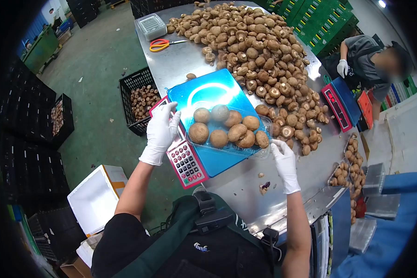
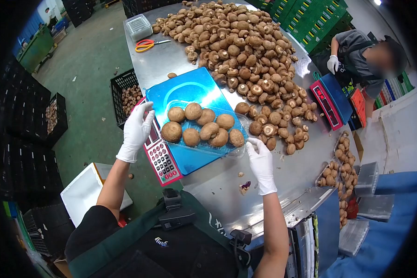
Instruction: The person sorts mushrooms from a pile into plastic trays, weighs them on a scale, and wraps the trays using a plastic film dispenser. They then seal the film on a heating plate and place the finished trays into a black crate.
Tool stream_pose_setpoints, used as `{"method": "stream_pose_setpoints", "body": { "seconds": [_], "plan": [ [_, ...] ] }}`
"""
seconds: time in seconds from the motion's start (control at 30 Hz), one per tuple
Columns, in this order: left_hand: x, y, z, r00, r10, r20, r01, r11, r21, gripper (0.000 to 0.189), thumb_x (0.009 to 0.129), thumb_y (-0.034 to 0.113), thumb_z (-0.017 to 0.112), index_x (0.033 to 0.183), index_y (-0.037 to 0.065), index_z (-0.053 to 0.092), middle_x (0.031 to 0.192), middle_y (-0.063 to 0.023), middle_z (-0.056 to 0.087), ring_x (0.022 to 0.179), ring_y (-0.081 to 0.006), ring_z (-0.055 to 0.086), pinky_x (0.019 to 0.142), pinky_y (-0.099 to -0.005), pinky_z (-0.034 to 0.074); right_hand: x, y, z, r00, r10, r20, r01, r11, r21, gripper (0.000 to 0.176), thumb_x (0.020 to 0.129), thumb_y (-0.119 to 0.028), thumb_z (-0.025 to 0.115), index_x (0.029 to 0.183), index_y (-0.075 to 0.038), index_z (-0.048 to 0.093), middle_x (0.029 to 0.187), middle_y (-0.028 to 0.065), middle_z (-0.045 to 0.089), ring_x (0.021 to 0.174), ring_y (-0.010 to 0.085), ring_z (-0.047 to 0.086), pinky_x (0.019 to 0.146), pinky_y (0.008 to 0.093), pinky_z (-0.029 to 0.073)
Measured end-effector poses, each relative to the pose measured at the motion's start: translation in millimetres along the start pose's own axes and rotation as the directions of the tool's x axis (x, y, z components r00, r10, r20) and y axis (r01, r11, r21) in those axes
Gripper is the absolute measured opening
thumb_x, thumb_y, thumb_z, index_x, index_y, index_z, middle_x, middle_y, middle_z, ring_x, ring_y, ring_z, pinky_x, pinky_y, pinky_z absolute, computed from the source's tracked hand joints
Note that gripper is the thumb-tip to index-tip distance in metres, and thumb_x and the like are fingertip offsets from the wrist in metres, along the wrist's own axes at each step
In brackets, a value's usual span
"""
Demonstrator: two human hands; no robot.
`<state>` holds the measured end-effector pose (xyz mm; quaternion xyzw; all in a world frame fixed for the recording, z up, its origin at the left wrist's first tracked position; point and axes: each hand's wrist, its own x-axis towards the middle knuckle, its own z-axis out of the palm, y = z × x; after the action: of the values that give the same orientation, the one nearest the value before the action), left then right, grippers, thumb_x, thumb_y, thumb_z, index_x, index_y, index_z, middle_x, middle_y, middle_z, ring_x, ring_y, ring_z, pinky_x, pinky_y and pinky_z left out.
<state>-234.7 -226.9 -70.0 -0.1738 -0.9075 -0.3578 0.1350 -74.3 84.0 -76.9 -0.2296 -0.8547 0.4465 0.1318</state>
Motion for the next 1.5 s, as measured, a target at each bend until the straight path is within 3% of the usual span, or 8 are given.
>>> {"method": "stream_pose_setpoints", "body": {
  "seconds": [0.03,0.1,0.5,0.6,0.8,1.03,1.27,1.5],
  "plan": [
    [-1.3,-1.9,1.5,1.000,0.000,0.001,0.000,1.000,0.001,0.027,0.088,0.022,0.058,0.111,0.009,0.057,0.089,-0.0097,0.061,0.080,-0.0237,0.061,0.072,-0.0324,0.048,1.7,-0.2,0.6,0.978,0.154,0.142,-0.173,0.977,0.129,0.025,0.089,-0.014,0.058,0.111,-0.001,0.057,0.083,0.0028,0.062,0.066,0.0090,0.055,0.061,0.0234,0.046],
    [-3.9,0.8,2.0,0.948,-0.232,0.218,0.243,0.970,-0.024,0.023,0.088,0.023,0.057,0.107,0.011,0.057,0.075,-0.0059,0.058,0.068,-0.0192,0.060,0.063,-0.0312,0.047,7.4,1.6,4.5,0.970,0.172,0.172,-0.201,0.965,0.169,0.023,0.091,-0.013,0.056,0.109,-0.001,0.057,0.082,0.0026,0.062,0.067,0.0083,0.056,0.058,0.0215,0.044],
    [-3.6,23.2,18.6,0.948,-0.176,0.266,0.236,0.948,-0.213,0.018,0.088,0.021,0.059,0.089,0.003,0.056,0.068,-0.0055,0.055,0.060,-0.0114,0.052,0.056,-0.0280,0.044,-6.9,4.5,-2.7,0.989,0.127,0.078,-0.145,0.937,0.318,0.011,0.091,-0.011,0.055,0.098,-0.002,0.056,0.076,0.0012,0.059,0.064,0.0058,0.056,0.054,0.0196,0.043],
    [-1.2,53.9,18.0,0.919,-0.168,0.355,0.314,0.859,-0.405,0.015,0.087,0.020,0.059,0.086,0.005,0.057,0.062,-0.0029,0.053,0.051,-0.0095,0.052,0.046,-0.0276,0.041,-26.8,5.6,-30.3,0.990,0.143,-0.013,-0.132,0.943,0.304,0.010,0.092,-0.011,0.054,0.098,-0.002,0.056,0.076,0.0011,0.059,0.061,0.0054,0.053,0.054,0.0191,0.042],
    [-8.9,147.2,46.5,0.853,0.095,0.513,0.251,0.788,-0.563,0.013,0.088,0.014,0.057,0.083,0.004,0.053,0.060,0.0005,0.051,0.047,-0.0054,0.047,0.038,-0.0227,0.037,-115.2,-5.8,-121.3,0.927,0.272,-0.257,-0.187,0.931,0.313,0.013,0.091,-0.013,0.056,0.098,-0.002,0.056,0.075,0.0010,0.058,0.061,0.0056,0.051,0.054,0.0205,0.042],
    [-77.7,291.0,122.1,0.607,0.475,0.637,0.123,0.736,-0.665,0.014,0.087,0.016,0.056,0.084,0.002,0.054,0.065,-0.0042,0.057,0.050,-0.0093,0.054,0.042,-0.0244,0.044,-250.0,41.8,-238.1,0.745,0.455,-0.489,-0.306,0.883,0.356,0.014,0.091,-0.015,0.055,0.094,-0.002,0.058,0.069,0.0016,0.058,0.056,0.0059,0.049,0.052,0.0200,0.040],
    [-160.8,422.8,183.5,0.388,0.608,0.693,0.045,0.738,-0.673,0.023,0.087,0.022,0.060,0.086,0.000,0.055,0.068,-0.0094,0.059,0.060,-0.0158,0.061,0.050,-0.0297,0.048,-349.0,100.5,-323.8,0.592,0.499,-0.633,-0.326,0.866,0.378,0.009,0.090,-0.010,0.055,0.088,-0.002,0.058,0.064,0.0030,0.058,0.052,0.0065,0.049,0.049,0.0207,0.039],
    [-202.8,469.2,235.9,0.338,0.640,0.690,-0.259,0.768,-0.586,0.028,0.086,0.029,0.059,0.084,0.002,0.058,0.071,-0.0147,0.062,0.067,-0.0269,0.064,0.062,-0.0365,0.048,-381.9,169.6,-352.9,0.601,0.476,-0.642,-0.287,0.878,0.383,0.010,0.090,-0.009,0.055,0.087,0.000,0.057,0.066,0.0041,0.058,0.052,0.0076,0.048,0.049,0.0224,0.039]
  ]
}}
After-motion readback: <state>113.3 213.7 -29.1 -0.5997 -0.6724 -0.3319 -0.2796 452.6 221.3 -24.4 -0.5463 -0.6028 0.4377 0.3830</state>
